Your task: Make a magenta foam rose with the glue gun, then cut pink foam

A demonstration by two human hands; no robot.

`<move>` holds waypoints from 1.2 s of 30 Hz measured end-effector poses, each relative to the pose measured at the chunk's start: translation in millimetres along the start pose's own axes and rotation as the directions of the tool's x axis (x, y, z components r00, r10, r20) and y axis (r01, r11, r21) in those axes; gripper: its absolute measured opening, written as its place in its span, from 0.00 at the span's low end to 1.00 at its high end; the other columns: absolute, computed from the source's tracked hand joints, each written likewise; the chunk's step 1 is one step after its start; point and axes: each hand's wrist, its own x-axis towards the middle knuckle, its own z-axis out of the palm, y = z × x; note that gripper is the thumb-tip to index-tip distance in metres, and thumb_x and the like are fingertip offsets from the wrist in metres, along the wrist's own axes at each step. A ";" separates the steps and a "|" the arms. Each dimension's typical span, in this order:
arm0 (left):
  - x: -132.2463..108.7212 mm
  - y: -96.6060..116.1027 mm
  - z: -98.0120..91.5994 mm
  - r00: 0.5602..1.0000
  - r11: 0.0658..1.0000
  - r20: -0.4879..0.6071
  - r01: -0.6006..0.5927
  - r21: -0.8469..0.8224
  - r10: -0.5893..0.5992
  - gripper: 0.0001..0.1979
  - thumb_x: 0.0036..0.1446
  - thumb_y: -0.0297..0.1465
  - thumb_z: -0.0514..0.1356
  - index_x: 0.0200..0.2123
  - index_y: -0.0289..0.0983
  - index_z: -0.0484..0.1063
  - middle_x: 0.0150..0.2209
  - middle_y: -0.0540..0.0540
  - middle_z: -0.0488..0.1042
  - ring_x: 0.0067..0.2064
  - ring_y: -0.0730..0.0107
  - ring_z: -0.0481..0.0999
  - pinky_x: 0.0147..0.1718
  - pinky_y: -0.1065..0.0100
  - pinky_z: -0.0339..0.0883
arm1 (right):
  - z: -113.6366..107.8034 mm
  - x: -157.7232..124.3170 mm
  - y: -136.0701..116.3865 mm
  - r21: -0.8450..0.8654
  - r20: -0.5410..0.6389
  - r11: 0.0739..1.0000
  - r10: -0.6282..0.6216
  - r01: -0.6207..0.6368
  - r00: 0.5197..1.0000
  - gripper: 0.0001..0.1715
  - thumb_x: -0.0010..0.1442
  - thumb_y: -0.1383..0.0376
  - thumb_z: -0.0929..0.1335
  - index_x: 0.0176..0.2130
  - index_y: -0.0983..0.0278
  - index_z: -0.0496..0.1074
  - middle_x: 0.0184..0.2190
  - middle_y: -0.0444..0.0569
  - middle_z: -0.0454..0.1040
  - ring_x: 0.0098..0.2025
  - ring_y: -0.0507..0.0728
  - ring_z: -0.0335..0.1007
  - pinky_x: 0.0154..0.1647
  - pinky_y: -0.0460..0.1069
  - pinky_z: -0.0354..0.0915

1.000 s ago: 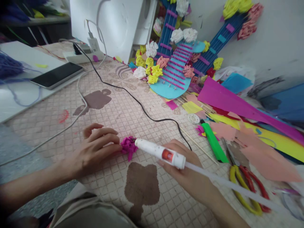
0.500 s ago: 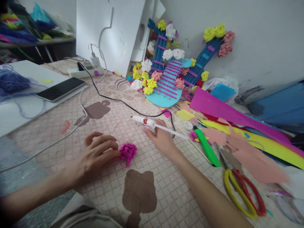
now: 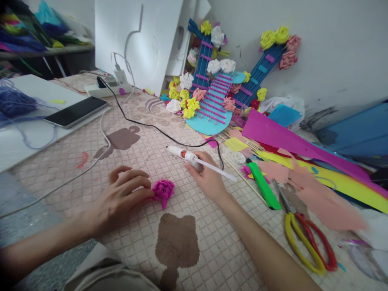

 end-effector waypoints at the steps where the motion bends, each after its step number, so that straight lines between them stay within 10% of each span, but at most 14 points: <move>1: -0.1 0.0 0.3 1.000 1.000 -0.005 0.002 -0.002 -0.002 0.15 0.69 0.29 0.45 0.38 0.38 0.71 0.38 0.47 0.74 0.47 0.65 0.67 0.51 0.56 0.47 | 0.4 0.0 0.8 0.003 -0.004 1.000 -0.005 0.005 1.000 0.13 0.61 0.58 0.65 0.44 0.61 0.66 0.40 0.49 0.70 0.40 0.57 0.66 0.40 0.51 0.63; 36: 8.4 -3.2 14.2 0.986 0.976 0.002 0.163 -0.147 -0.164 0.08 0.59 0.33 0.61 0.39 0.38 0.65 0.37 0.49 0.73 0.42 0.66 0.69 0.45 0.60 0.54 | -1.5 -3.3 -1.7 -0.044 -0.027 0.998 -0.043 0.041 0.999 0.11 0.59 0.59 0.68 0.42 0.60 0.69 0.37 0.47 0.72 0.38 0.57 0.68 0.37 0.51 0.62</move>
